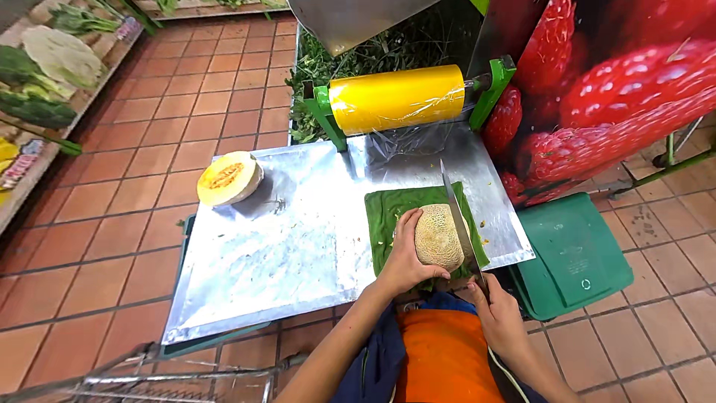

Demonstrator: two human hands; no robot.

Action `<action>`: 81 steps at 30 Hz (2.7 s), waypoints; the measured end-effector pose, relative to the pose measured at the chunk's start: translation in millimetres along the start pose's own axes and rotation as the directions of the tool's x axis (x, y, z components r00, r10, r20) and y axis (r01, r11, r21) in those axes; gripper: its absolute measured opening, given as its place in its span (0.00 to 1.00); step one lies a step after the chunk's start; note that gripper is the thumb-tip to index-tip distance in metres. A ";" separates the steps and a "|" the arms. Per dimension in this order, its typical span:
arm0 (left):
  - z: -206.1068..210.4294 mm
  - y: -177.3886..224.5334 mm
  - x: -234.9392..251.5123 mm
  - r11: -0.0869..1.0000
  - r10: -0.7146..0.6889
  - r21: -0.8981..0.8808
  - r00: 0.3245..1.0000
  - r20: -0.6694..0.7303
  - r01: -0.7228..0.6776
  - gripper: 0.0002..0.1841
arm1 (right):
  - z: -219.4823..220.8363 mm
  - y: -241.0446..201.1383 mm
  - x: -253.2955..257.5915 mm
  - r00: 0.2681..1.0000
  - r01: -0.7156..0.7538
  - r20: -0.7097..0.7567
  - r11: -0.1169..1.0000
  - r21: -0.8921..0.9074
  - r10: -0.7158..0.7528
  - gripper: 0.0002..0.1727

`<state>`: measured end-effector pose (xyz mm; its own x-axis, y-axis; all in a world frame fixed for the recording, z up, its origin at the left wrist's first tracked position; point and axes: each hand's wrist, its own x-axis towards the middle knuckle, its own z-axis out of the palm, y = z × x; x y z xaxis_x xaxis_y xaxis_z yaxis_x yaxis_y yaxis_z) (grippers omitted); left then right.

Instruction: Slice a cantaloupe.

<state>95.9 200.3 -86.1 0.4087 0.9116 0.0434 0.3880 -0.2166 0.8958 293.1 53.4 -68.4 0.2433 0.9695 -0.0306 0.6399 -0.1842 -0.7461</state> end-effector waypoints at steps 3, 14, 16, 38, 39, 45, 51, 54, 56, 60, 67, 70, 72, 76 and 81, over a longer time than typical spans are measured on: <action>2.5 1.5 0.2 0.999 -0.039 0.015 0.999 -0.008 0.039 0.72 | 1.7 -3.5 2.6 1.000 0.008 0.003 1.000 -0.015 -0.008 0.28; 8.8 -0.9 -4.6 1.000 -0.002 0.015 1.000 0.021 0.002 0.67 | 2.3 -16.4 3.9 1.000 0.001 -0.021 0.997 -0.077 -0.002 0.27; 10.0 -0.5 -4.8 1.000 -0.013 0.002 1.000 0.028 0.013 0.64 | 3.3 -19.3 2.6 0.999 -0.009 -0.034 0.998 -0.058 0.007 0.27; 16.9 8.0 4.3 0.999 0.025 -0.049 0.999 0.048 -0.023 0.57 | -11.7 -32.6 -3.7 0.989 -0.131 0.047 0.975 -0.181 0.142 0.25; 17.2 9.5 5.9 0.998 0.021 -0.060 0.999 0.048 -0.018 0.57 | -17.6 -31.8 -11.5 0.985 -0.145 0.066 0.971 -0.191 0.160 0.25; 18.6 16.5 19.3 0.997 0.016 -0.074 1.000 0.014 -0.015 0.53 | -42.2 -35.9 -31.6 0.922 -0.270 0.209 0.929 -0.253 0.325 0.25; 17.7 15.0 24.5 0.992 -0.043 -0.118 0.999 -0.010 0.042 0.52 | -11.5 -59.1 41.8 0.854 -0.348 0.270 0.873 -0.342 0.446 0.25; 15.9 14.3 31.8 0.982 -0.110 -0.157 0.994 -0.019 0.106 0.52 | -17.7 -67.9 31.9 0.831 -0.355 0.268 0.837 -0.417 0.487 0.26; 9.5 12.9 40.3 0.975 -0.139 -0.181 0.990 -0.029 0.132 0.50 | -24.5 -74.5 17.8 0.801 -0.360 0.287 0.806 -0.469 0.525 0.26; 5.0 14.1 41.1 0.971 -0.153 -0.190 0.988 -0.024 0.146 0.48 | 0.5 -69.8 33.4 0.745 -0.390 0.305 0.759 -0.521 0.593 0.26; -10.9 6.3 58.1 0.925 -0.248 -0.287 0.968 0.043 0.249 0.45 | 26.3 -43.8 30.8 0.736 -0.363 0.353 0.776 -0.515 0.578 0.27; -9.4 8.8 55.9 0.933 -0.242 -0.265 0.969 0.046 0.246 0.46 | 47.2 -38.7 43.3 0.701 -0.379 0.352 0.742 -0.553 0.620 0.27; -9.2 8.0 55.1 0.930 -0.234 -0.282 0.971 0.047 0.238 0.47 | 61.6 -28.8 52.5 0.710 -0.400 0.345 0.754 -0.521 0.614 0.28; -23.9 -2.3 45.4 0.888 -0.235 -0.378 0.965 0.114 0.261 0.46 | 57.7 -8.9 56.1 0.702 -0.415 0.421 0.811 -0.413 0.574 0.28; -47.2 -55.3 8.1 0.797 -0.090 -0.581 0.984 0.152 0.163 0.47 | 57.9 -1.6 51.8 0.743 -0.401 0.413 0.844 -0.356 0.527 0.29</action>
<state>38.7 236.2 -114.4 0.4924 0.8640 -0.1053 -0.1040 0.1785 0.9784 262.5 113.3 -107.4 0.2174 0.6899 -0.6905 0.7022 -0.6019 -0.3803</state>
